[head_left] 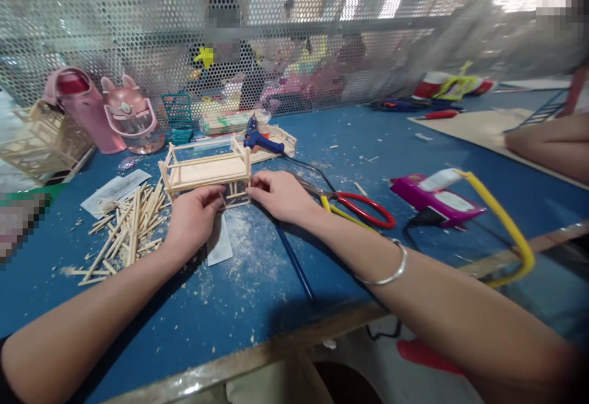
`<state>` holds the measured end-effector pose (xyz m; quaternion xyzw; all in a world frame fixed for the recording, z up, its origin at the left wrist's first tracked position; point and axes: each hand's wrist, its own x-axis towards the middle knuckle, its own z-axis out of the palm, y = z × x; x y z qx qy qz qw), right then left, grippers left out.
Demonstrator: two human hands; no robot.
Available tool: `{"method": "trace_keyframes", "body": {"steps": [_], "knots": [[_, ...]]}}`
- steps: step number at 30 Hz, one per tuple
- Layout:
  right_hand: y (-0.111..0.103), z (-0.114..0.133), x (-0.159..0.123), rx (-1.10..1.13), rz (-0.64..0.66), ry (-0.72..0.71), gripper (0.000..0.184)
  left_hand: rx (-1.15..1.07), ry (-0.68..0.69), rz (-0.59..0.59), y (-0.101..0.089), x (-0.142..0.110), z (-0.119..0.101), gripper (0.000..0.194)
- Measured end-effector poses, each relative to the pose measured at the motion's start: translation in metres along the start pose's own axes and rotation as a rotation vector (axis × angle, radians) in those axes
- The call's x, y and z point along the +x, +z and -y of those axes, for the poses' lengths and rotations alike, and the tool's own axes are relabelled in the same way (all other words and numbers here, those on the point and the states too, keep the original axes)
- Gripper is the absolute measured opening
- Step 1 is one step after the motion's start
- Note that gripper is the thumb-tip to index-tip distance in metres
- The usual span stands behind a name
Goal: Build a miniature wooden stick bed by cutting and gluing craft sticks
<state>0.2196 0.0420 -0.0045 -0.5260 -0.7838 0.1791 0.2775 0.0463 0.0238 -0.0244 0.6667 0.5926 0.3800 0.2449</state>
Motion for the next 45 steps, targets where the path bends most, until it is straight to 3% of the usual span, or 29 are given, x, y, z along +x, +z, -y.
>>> {"method": "trace_keyframes", "body": {"steps": [4,13,31,45], "knots": [[0.003,-0.002,0.001,0.02,-0.022,0.001,0.017,-0.05,0.01,-0.052,0.003,0.001,0.001,0.022],[0.004,0.0,0.0,0.018,-0.026,0.007,0.016,-0.227,0.027,-0.008,0.007,0.0,0.005,0.021],[0.007,0.003,0.005,-0.014,-0.039,0.046,0.017,-0.12,0.144,-0.035,0.006,0.006,0.01,0.023],[0.011,-0.001,-0.002,0.06,-0.078,0.032,0.007,-0.053,0.053,0.029,-0.002,0.001,0.006,0.023]]}}
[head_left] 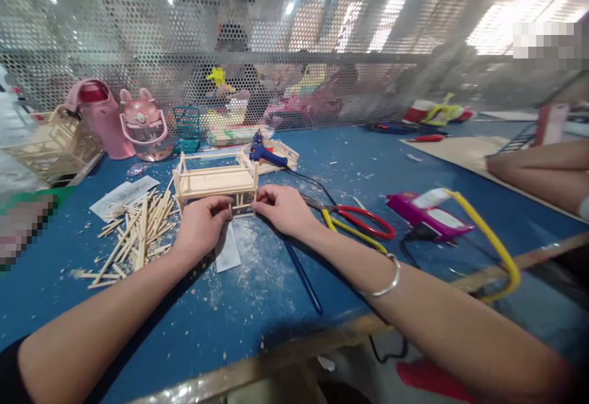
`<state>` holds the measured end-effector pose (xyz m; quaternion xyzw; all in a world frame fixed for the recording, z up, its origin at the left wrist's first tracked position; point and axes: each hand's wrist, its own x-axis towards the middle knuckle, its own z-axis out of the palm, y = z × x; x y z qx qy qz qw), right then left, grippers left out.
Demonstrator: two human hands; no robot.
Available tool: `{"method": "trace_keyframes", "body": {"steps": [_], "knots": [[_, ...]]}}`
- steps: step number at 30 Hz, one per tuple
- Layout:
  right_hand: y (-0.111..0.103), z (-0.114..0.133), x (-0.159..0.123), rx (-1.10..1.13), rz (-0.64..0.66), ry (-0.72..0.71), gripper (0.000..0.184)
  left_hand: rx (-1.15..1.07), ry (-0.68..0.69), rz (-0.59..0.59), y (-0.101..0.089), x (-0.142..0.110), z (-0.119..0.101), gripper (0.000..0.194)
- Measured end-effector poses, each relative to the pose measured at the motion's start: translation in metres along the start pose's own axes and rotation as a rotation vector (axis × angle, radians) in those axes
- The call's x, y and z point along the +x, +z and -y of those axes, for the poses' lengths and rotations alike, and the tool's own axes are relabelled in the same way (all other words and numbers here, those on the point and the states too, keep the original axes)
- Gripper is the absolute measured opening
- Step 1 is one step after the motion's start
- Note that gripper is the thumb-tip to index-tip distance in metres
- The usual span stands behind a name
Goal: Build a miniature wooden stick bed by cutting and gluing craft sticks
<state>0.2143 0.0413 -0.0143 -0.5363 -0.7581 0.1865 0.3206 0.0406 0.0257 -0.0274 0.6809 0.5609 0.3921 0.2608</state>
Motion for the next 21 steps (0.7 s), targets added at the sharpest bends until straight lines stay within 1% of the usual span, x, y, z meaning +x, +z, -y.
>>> {"method": "trace_keyframes", "body": {"steps": [5,9,21], "knots": [[0.0015,-0.0008,0.0004,0.032,-0.009,0.0,0.006,-0.005,-0.02,-0.004,0.0002,-0.001,-0.0014,0.023],[0.0021,-0.001,0.0002,0.046,-0.016,0.01,0.006,0.013,-0.003,-0.004,0.0012,-0.0002,0.0006,0.023],[0.0003,0.0023,0.0005,0.025,-0.024,0.011,0.008,0.039,-0.001,-0.019,0.0013,-0.0006,-0.0003,0.021]]}}
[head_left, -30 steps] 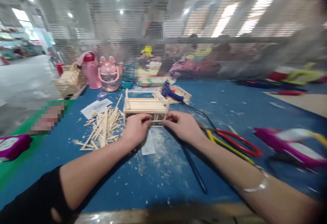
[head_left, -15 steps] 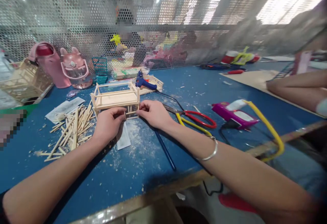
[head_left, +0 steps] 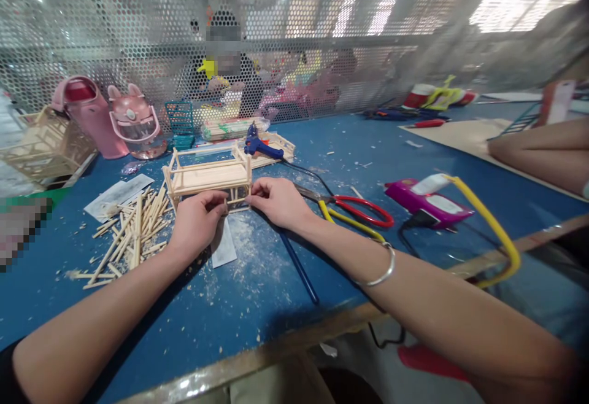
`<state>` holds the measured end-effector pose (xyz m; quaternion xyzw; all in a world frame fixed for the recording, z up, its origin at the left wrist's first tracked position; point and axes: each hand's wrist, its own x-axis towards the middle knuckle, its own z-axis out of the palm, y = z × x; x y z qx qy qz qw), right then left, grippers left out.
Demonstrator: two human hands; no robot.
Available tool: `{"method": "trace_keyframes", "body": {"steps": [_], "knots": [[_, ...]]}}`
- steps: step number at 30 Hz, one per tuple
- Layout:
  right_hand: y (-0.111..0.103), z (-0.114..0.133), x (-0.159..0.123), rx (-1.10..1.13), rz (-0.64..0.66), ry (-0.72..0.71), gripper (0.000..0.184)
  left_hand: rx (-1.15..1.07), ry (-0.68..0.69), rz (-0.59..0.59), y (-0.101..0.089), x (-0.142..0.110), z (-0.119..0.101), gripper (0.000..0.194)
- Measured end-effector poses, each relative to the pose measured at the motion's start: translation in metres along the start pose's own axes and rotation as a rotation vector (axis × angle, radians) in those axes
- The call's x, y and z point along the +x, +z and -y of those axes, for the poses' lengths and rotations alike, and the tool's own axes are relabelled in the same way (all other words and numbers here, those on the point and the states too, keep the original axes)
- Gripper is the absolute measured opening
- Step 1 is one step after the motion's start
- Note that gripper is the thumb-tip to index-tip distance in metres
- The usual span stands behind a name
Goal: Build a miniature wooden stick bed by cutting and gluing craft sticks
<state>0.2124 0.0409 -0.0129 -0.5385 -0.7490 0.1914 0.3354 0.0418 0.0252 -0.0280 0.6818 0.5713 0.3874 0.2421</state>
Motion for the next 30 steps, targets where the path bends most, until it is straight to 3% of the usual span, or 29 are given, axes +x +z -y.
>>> {"method": "trace_keyframes", "body": {"steps": [14,30], "knots": [[0.0012,-0.0031,0.0005,0.032,0.028,-0.006,0.007,-0.058,-0.024,0.031,-0.0008,0.0003,0.0024,0.022],[0.0015,-0.0032,0.0003,0.041,0.032,-0.013,0.007,0.067,0.009,0.019,-0.0016,-0.0004,0.0001,0.023]]}}
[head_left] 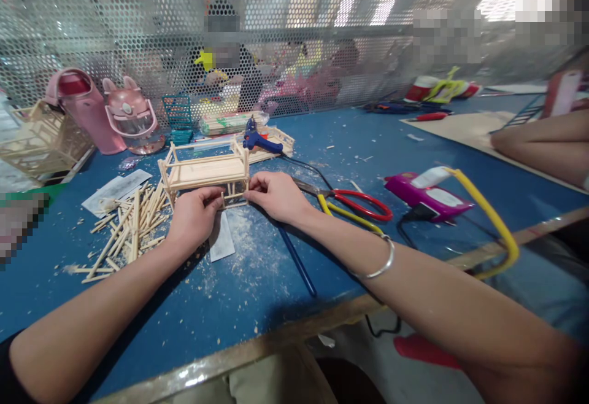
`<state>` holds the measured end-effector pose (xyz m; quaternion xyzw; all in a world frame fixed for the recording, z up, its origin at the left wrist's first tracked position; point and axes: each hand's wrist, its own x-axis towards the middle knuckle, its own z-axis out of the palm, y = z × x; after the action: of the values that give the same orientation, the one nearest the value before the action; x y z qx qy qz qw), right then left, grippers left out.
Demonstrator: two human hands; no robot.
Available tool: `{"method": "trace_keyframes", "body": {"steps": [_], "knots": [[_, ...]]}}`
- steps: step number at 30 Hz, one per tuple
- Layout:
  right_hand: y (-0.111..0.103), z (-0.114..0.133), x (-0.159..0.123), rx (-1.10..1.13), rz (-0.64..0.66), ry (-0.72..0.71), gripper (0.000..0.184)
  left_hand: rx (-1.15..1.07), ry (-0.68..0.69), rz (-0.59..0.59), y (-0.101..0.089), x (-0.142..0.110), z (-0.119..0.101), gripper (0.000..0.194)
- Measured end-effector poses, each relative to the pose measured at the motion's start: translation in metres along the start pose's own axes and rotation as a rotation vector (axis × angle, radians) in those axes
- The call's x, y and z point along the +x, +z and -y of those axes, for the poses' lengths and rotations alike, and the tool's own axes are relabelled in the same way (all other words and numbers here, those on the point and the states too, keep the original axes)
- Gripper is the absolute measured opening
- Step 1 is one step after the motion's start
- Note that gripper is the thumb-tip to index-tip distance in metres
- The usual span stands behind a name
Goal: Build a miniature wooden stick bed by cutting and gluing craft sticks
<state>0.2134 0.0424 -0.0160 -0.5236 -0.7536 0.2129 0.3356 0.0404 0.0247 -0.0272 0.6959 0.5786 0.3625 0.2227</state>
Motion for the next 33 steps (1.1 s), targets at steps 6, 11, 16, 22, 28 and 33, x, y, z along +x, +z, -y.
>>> {"method": "trace_keyframes", "body": {"steps": [6,11,16,22,28,33], "knots": [[0.0004,-0.0005,0.0003,-0.003,0.0,-0.003,0.008,-0.012,-0.016,0.006,0.0005,0.001,0.0002,0.021],[-0.0002,0.0004,0.0004,-0.018,-0.004,-0.002,0.007,-0.03,-0.034,0.007,0.0012,0.0012,0.001,0.021],[-0.0003,0.0016,0.0001,-0.025,-0.011,0.005,0.007,-0.02,-0.034,0.005,0.0014,0.0011,0.0009,0.02],[0.0003,0.0011,0.0002,-0.021,-0.007,0.007,0.007,-0.01,-0.021,0.01,0.0014,0.0016,0.0015,0.022],[0.0006,-0.0007,0.0003,-0.009,-0.003,-0.005,0.007,0.065,0.065,-0.008,-0.0004,-0.0003,0.0005,0.026],[0.0002,-0.0004,0.0005,-0.016,-0.009,-0.004,0.008,0.166,0.09,-0.026,-0.0022,-0.0032,-0.001,0.034]]}}
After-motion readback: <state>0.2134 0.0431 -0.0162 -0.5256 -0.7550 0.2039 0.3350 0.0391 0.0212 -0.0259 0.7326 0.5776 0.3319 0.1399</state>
